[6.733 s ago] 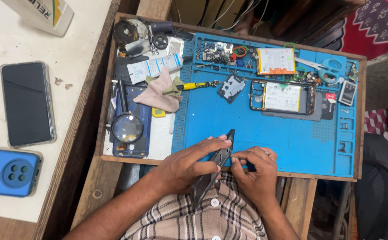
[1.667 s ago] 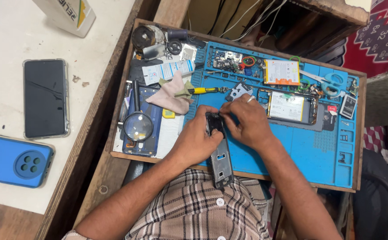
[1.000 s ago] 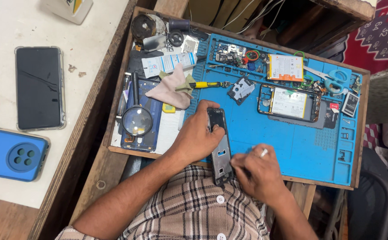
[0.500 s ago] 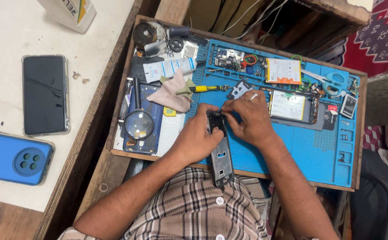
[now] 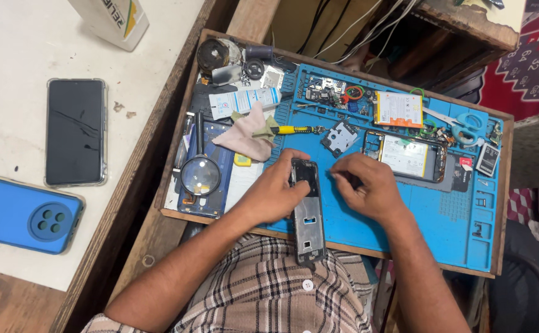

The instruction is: The person works on a disassembled mobile phone, repeatedly peeling and repositioning a thin adhesive strip along the phone's internal frame. The hands rotate the phone and adjust the strip multiple times without completing the repair.

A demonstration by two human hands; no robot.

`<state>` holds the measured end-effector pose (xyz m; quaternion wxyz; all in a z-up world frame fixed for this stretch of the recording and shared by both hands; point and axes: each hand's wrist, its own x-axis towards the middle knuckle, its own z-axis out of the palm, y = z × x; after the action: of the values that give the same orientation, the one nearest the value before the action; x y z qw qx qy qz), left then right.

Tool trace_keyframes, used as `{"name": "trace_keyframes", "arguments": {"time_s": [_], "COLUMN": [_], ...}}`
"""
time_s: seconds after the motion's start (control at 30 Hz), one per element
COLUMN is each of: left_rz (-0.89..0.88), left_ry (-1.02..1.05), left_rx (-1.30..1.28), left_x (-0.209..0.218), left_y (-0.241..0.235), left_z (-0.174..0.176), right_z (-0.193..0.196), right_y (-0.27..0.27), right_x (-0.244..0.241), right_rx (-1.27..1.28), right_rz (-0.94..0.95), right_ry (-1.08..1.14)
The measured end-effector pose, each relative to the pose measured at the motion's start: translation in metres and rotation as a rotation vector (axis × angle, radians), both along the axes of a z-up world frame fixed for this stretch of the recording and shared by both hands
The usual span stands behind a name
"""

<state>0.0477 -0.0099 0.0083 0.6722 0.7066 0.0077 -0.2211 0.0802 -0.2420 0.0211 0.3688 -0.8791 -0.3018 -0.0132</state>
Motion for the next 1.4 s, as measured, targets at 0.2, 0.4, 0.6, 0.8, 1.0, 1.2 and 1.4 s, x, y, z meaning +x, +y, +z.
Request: {"name": "trace_keyframes", "arguments": {"time_s": [0.2, 0.4, 0.6, 0.8, 1.0, 1.2, 1.4], "left_rz": [-0.282, -0.462, -0.484, -0.419, -0.437, -0.455, -0.444], "left_ry": [-0.057, 0.047, -0.312, -0.254, -0.261, -0.168, -0.234], "left_rx": [0.048, 0.05, 0.182, 0.217, 0.205, 0.241, 0.225], "left_x": [0.013, 0.045, 0.038, 0.028, 0.03, 0.03, 0.03], "left_y": [0.002, -0.022, -0.019, -0.02, -0.02, -0.021, -0.021], "left_z": [-0.009, -0.009, -0.012, -0.009, -0.001, 0.0, 0.0], "right_z": [0.008, 0.017, 0.007, -0.007, -0.007, -0.013, -0.01], "right_y": [-0.02, -0.037, -0.039, -0.032, -0.037, -0.034, -0.033], "right_x": [-0.027, -0.053, -0.052, -0.027, -0.025, -0.025, -0.025], "right_rx": [-0.033, -0.332, -0.234, -0.109, -0.057, -0.124, -0.107], "right_rz": [-0.13, -0.245, -0.229, -0.102, -0.052, -0.055, -0.049], "right_ry": [0.035, -0.22, -0.226, -0.198, -0.216, -0.237, -0.258]}}
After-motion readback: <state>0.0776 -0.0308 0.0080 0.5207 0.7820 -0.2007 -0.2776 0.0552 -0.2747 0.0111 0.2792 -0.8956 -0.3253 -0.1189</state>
